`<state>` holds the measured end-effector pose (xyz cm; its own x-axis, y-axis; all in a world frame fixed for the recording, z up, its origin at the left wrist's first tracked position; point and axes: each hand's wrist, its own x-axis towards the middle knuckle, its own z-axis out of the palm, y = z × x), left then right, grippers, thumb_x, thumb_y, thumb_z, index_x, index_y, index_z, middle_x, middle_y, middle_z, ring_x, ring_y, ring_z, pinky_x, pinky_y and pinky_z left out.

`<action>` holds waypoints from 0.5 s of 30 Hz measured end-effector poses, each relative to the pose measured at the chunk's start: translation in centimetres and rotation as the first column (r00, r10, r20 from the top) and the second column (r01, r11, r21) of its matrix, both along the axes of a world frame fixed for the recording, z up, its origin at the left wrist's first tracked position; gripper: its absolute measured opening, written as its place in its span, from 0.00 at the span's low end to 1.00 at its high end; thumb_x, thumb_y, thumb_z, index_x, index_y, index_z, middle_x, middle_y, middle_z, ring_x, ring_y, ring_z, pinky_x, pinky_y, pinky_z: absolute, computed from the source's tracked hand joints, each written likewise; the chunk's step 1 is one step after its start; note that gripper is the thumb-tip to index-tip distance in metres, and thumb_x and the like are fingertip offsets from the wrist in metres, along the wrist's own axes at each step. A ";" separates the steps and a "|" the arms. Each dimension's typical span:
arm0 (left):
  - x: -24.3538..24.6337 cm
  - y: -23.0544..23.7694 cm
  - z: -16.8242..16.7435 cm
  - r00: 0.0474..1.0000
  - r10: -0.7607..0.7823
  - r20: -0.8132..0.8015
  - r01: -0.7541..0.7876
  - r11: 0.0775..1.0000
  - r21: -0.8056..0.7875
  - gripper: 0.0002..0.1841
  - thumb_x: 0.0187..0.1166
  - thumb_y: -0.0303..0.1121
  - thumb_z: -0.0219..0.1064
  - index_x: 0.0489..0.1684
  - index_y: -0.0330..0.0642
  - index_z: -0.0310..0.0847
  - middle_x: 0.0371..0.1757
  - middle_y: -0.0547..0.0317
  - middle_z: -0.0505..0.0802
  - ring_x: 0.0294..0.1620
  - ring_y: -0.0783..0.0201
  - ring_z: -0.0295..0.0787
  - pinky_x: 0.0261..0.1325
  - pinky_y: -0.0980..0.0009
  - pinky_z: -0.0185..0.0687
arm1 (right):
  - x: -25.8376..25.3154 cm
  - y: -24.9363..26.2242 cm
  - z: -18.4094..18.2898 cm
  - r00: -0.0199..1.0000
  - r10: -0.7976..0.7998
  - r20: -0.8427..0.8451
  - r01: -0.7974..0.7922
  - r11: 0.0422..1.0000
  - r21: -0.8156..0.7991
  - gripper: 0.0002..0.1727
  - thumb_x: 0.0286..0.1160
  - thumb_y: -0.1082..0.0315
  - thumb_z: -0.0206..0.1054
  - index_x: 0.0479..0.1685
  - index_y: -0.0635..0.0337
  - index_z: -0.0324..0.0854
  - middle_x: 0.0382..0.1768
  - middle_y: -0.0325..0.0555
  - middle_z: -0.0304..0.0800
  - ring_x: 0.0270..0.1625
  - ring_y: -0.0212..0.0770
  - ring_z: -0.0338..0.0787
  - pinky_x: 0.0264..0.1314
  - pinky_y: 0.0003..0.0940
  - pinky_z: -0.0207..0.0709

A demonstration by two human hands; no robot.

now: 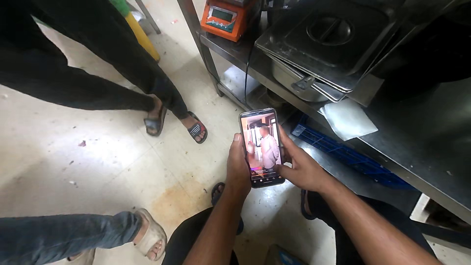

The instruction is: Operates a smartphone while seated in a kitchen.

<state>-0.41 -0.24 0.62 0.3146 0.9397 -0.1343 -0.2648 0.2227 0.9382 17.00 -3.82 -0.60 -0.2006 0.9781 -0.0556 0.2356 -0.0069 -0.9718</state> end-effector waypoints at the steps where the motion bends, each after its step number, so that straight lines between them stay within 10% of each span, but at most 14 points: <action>1: 0.0 0.0 -0.1 1.000 -0.005 0.006 0.005 1.000 0.002 0.34 0.87 0.67 0.32 0.78 0.60 0.71 0.64 0.68 0.89 0.60 0.71 0.88 0.60 0.66 0.87 | 0.0 0.0 0.0 1.000 -0.001 -0.001 0.001 1.000 0.001 0.58 0.64 0.71 0.66 0.97 0.48 0.32 0.47 0.39 0.92 0.43 0.28 0.92 0.48 0.30 0.88; 15: 0.0 0.0 -0.1 1.000 -0.008 -0.001 0.008 1.000 0.010 0.34 0.88 0.65 0.30 0.78 0.60 0.70 0.64 0.68 0.89 0.60 0.72 0.88 0.60 0.65 0.87 | 0.0 0.0 0.1 1.000 0.007 -0.010 -0.007 1.000 0.002 0.56 0.66 0.70 0.65 0.97 0.49 0.32 0.50 0.39 0.93 0.44 0.29 0.93 0.48 0.31 0.88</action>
